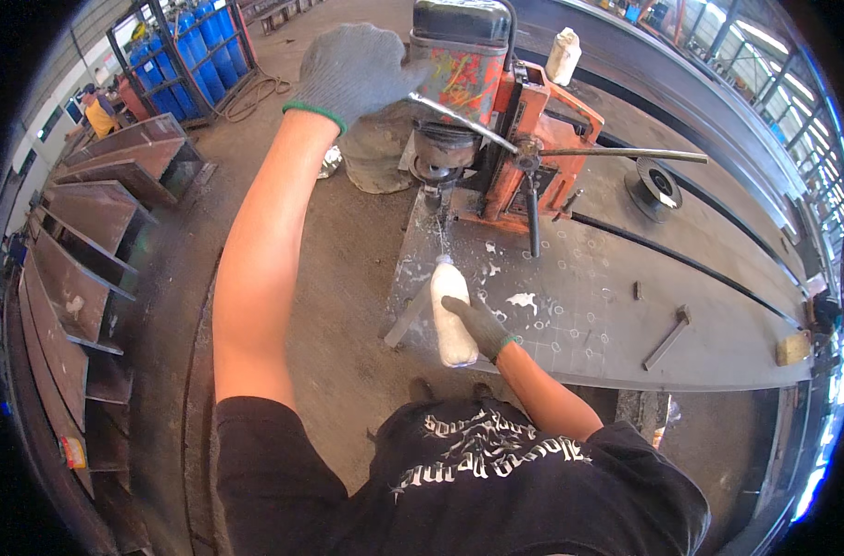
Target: The person operates a drill press to drill holes into a metal plate. They repeatedly apply a white liquid from a bottle to the drilling area, reposition the plate, and continue drilling at marked locations.
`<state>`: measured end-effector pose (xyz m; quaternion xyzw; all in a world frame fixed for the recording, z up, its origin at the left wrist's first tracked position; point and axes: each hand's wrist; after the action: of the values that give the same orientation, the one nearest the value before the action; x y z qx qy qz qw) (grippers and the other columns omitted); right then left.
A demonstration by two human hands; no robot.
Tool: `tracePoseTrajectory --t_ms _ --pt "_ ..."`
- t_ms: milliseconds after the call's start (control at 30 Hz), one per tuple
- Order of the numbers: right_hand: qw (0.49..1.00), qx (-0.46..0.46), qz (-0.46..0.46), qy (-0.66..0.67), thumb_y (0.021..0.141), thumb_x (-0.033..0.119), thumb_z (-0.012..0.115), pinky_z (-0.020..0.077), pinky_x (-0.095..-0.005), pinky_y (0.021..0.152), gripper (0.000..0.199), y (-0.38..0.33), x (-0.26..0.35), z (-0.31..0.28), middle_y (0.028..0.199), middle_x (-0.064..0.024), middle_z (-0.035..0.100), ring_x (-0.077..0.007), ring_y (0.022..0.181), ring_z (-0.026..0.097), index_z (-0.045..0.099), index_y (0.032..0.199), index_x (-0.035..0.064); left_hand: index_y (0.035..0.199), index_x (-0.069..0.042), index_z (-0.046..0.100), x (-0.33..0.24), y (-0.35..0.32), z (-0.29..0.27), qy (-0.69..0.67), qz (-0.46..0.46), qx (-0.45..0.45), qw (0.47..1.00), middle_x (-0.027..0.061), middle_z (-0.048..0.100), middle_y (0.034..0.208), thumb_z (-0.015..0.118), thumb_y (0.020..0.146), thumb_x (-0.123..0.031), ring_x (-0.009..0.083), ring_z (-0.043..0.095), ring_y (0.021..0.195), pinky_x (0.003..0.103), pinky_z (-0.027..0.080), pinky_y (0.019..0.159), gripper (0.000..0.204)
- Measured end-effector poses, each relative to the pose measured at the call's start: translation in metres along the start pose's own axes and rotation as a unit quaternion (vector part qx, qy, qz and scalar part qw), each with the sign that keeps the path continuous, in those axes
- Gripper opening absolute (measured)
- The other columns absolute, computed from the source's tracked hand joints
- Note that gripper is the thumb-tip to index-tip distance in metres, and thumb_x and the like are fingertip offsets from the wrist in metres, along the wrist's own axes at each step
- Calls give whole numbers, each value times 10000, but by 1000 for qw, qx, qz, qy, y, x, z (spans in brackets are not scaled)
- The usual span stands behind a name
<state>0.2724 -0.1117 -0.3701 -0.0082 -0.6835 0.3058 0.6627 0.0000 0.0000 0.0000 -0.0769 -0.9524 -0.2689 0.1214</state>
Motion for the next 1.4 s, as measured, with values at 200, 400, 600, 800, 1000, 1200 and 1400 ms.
tracePoseTrajectory --t_ms 200,400,600,800,1000,1200,1400 --pt "999 -12 -26 -15 989 403 737 590 -338 793 606 14 -9 11 1163 -126 726 -177 938 708 609 1358 -60 812 -42 804 2 -6 -5 -48 29 -36 998 259 727 829 536 987 -658 417 737 834 540 569 782 694" --pt "1000 -12 -2 -10 966 409 741 591 -372 763 611 15 -14 21 1098 -145 739 -187 901 710 641 1306 -89 690 -38 770 0 -20 -12 -48 26 -102 993 204 727 706 618 930 -508 355 748 685 470 602 670 549" --pt "999 -32 -4 -2 962 432 747 598 -362 769 669 8 -5 33 1113 -153 738 -189 909 720 616 1319 -119 715 -39 779 3 -24 -9 -46 47 -140 988 199 723 702 620 935 -489 357 746 684 482 599 681 526" --pt "999 -50 -2 21 945 468 755 601 -363 781 717 14 -11 34 1106 -189 744 -212 933 736 620 1318 -129 745 -33 789 2 -22 -18 -41 41 -92 994 202 732 726 624 937 -489 354 756 716 487 601 704 521" --pt "998 -62 -7 -14 937 478 763 596 -367 779 708 29 -28 28 1072 -179 752 -209 925 737 644 1299 -119 763 -32 794 2 -22 -20 -41 34 -75 996 193 735 725 635 936 -488 343 759 716 470 602 714 513" --pt "998 -62 -9 7 946 476 752 591 -365 758 658 15 -10 39 1068 -174 758 -199 900 733 668 1261 -96 750 -34 791 2 -22 -18 -31 39 -69 996 192 733 720 634 935 -508 334 758 712 461 597 712 533" --pt "999 -51 15 14 952 481 747 591 -368 745 651 19 -15 36 1030 -159 765 -204 857 737 674 1250 -93 718 -45 787 5 -21 -16 -29 46 -76 996 187 722 692 624 939 -525 330 749 681 457 590 694 553"
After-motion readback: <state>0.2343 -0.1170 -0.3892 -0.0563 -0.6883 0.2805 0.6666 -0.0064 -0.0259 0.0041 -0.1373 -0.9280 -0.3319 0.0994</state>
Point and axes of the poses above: each hand's wrist, its own y-axis towards the middle knuckle, its own z-axis out of the palm, x = y × z
